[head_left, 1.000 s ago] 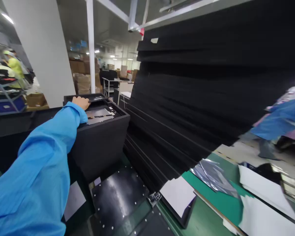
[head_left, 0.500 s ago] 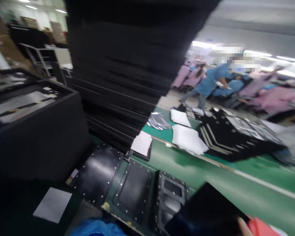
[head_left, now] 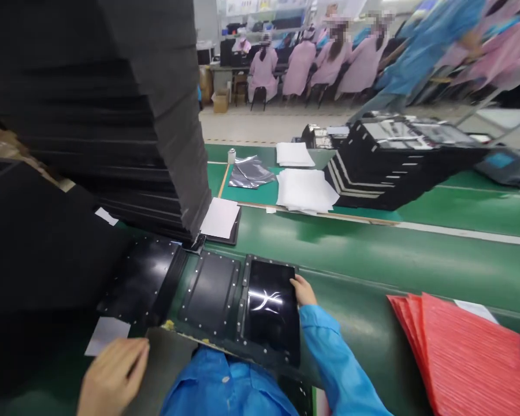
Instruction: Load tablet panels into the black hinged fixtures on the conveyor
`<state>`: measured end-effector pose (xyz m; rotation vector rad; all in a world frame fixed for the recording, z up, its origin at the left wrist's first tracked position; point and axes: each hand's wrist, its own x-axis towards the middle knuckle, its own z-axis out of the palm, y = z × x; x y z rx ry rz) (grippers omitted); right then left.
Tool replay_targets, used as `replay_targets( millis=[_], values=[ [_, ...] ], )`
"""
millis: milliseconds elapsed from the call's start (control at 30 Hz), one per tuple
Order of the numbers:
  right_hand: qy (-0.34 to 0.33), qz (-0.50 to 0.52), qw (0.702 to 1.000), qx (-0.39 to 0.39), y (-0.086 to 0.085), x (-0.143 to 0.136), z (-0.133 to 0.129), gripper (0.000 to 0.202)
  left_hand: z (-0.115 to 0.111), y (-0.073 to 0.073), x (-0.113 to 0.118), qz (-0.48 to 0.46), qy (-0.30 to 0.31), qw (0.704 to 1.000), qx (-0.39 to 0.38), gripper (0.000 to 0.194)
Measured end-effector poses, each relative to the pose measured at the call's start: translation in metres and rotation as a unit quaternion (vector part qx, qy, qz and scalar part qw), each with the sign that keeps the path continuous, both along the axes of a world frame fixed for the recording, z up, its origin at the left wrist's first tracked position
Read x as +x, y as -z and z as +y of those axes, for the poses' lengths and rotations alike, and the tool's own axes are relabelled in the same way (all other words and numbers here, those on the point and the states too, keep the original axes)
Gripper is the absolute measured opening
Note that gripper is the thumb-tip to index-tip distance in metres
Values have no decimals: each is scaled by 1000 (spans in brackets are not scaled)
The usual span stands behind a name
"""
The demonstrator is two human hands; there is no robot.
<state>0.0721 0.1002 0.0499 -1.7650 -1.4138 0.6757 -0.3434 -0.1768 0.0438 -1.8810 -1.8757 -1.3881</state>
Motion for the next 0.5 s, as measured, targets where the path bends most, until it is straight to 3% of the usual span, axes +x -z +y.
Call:
replay_targets(
  millis=[67, 133, 200, 267, 367, 433, 500],
  values=[
    [-9, 0, 1000, -18, 7, 4, 0, 33, -7, 0, 36, 56, 42, 998, 10, 18],
    [-8, -42, 999, -31, 9, 8, -5, 42, -14, -1, 55, 67, 44, 996, -28, 18],
    [-18, -162, 986, -29, 10, 14, -15, 51, -21, -2, 61, 65, 34, 996, -53, 19],
    [-52, -306, 951, 5, 13, 24, -28, 51, -23, 1, 62, 46, 27, 996, -71, 22],
    [-124, -382, 914, 63, 28, 39, -54, 41, -10, 22, 66, -12, 56, 992, -111, 26],
    [-143, -345, 926, 63, 48, 46, -78, 44, 13, 45, 77, -68, 115, 979, -156, 26],
    [-91, -270, 958, 42, 72, 46, -107, 59, 44, 70, 96, -124, 193, 949, -216, 32]
  ],
)
